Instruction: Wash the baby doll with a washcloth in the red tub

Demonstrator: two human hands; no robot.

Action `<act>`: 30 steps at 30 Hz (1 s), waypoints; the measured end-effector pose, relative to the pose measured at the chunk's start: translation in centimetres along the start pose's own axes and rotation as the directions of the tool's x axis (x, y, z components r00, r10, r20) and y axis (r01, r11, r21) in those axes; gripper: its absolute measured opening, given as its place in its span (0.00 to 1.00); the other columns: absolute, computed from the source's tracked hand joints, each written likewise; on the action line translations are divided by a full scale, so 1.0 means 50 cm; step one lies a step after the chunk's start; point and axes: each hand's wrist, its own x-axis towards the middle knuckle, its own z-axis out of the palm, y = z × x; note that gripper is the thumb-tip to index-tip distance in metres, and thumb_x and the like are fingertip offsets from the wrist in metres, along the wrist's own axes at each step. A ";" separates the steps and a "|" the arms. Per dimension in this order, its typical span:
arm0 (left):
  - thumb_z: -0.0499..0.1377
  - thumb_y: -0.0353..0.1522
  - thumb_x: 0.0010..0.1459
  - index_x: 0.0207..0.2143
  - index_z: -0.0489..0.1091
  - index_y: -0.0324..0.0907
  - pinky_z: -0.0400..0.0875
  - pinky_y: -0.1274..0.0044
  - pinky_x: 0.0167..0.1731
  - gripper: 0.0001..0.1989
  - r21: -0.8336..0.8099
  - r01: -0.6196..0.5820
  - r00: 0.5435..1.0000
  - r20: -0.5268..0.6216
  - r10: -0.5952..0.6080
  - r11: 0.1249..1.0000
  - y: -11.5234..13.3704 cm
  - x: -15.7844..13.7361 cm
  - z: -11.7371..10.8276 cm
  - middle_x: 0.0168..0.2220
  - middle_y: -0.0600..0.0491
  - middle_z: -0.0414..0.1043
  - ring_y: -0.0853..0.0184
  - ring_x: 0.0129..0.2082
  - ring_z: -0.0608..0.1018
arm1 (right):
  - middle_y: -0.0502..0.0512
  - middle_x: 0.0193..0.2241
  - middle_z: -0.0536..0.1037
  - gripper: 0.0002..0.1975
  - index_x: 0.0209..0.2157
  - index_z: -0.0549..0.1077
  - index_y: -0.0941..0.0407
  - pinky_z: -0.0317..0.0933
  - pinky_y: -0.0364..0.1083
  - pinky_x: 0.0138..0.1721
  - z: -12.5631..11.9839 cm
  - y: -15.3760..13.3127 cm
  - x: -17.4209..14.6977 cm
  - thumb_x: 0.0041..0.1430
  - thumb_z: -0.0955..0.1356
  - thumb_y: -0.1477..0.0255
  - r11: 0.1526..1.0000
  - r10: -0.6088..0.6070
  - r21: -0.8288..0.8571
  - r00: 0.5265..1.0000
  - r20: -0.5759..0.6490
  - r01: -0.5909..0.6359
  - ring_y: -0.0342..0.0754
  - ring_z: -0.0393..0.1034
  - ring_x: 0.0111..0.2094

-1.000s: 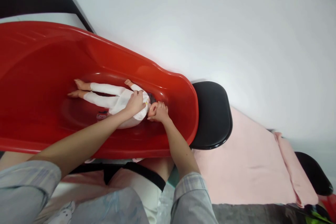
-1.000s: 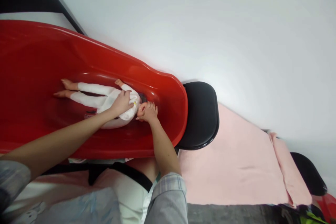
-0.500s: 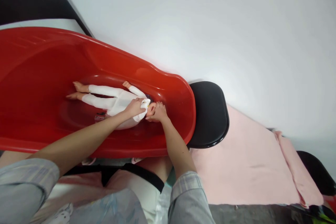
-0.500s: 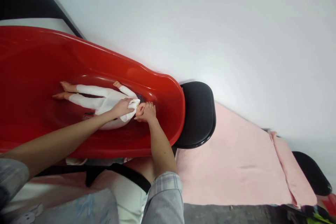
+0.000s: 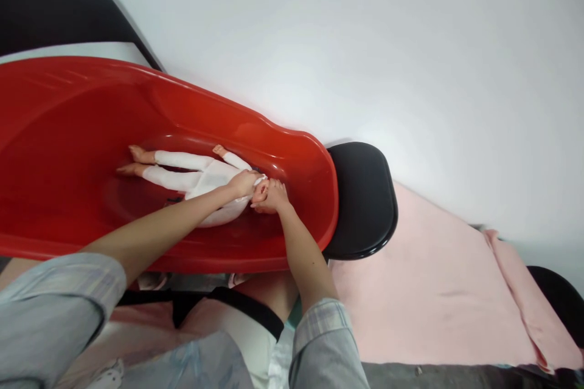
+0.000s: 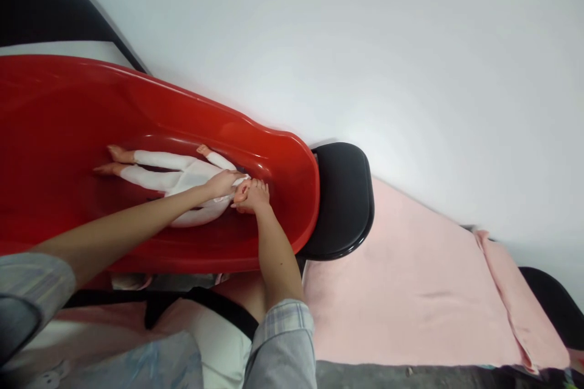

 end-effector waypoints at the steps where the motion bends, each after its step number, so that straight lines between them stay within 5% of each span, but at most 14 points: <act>1: 0.58 0.29 0.63 0.49 0.82 0.40 0.74 0.69 0.59 0.16 0.017 -0.003 1.000 0.020 0.002 1.000 0.001 0.000 0.001 0.53 0.43 0.83 0.51 0.55 0.83 | 0.77 0.75 0.58 0.63 0.75 0.55 0.65 0.39 0.59 0.79 0.000 -0.002 0.000 0.49 0.82 0.51 1.000 -0.001 0.004 1.000 0.001 0.001 0.66 0.47 0.78; 9: 0.61 0.33 0.62 0.54 0.78 0.34 0.75 0.68 0.56 0.20 0.022 0.113 0.992 -0.056 -0.112 0.993 0.017 -0.052 0.012 0.55 0.37 0.80 0.48 0.55 0.82 | 0.76 0.74 0.60 0.59 0.73 0.57 0.66 0.39 0.59 0.78 -0.011 0.006 -0.007 0.51 0.81 0.51 1.000 -0.011 0.013 1.000 -0.003 0.011 0.65 0.50 0.77; 19: 0.59 0.22 0.58 0.60 0.77 0.43 0.76 0.68 0.52 0.28 0.145 0.104 0.937 0.317 -0.146 0.984 0.040 -0.191 -0.035 0.57 0.44 0.80 0.49 0.55 0.83 | 0.76 0.73 0.61 0.59 0.72 0.58 0.64 0.44 0.59 0.77 -0.006 0.020 0.000 0.50 0.81 0.48 1.000 0.002 0.002 1.000 -0.029 -0.002 0.66 0.53 0.76; 25: 0.57 0.22 0.62 0.58 0.78 0.45 0.76 0.69 0.51 0.24 0.166 0.158 0.942 0.272 -0.199 0.973 0.045 -0.226 -0.055 0.54 0.44 0.81 0.51 0.53 0.83 | 0.76 0.75 0.58 0.61 0.75 0.56 0.63 0.43 0.60 0.77 0.000 0.022 0.005 0.51 0.82 0.50 0.999 0.028 -0.022 0.999 -0.018 -0.028 0.66 0.50 0.78; 30: 0.52 0.21 0.67 0.56 0.79 0.40 0.74 0.67 0.51 0.22 0.244 0.119 0.989 0.060 -0.138 0.962 0.042 -0.200 -0.098 0.54 0.41 0.80 0.50 0.55 0.81 | 0.75 0.75 0.59 0.60 0.75 0.56 0.62 0.43 0.58 0.77 -0.004 0.022 0.000 0.51 0.81 0.50 0.999 0.041 -0.018 0.999 -0.018 -0.042 0.65 0.51 0.78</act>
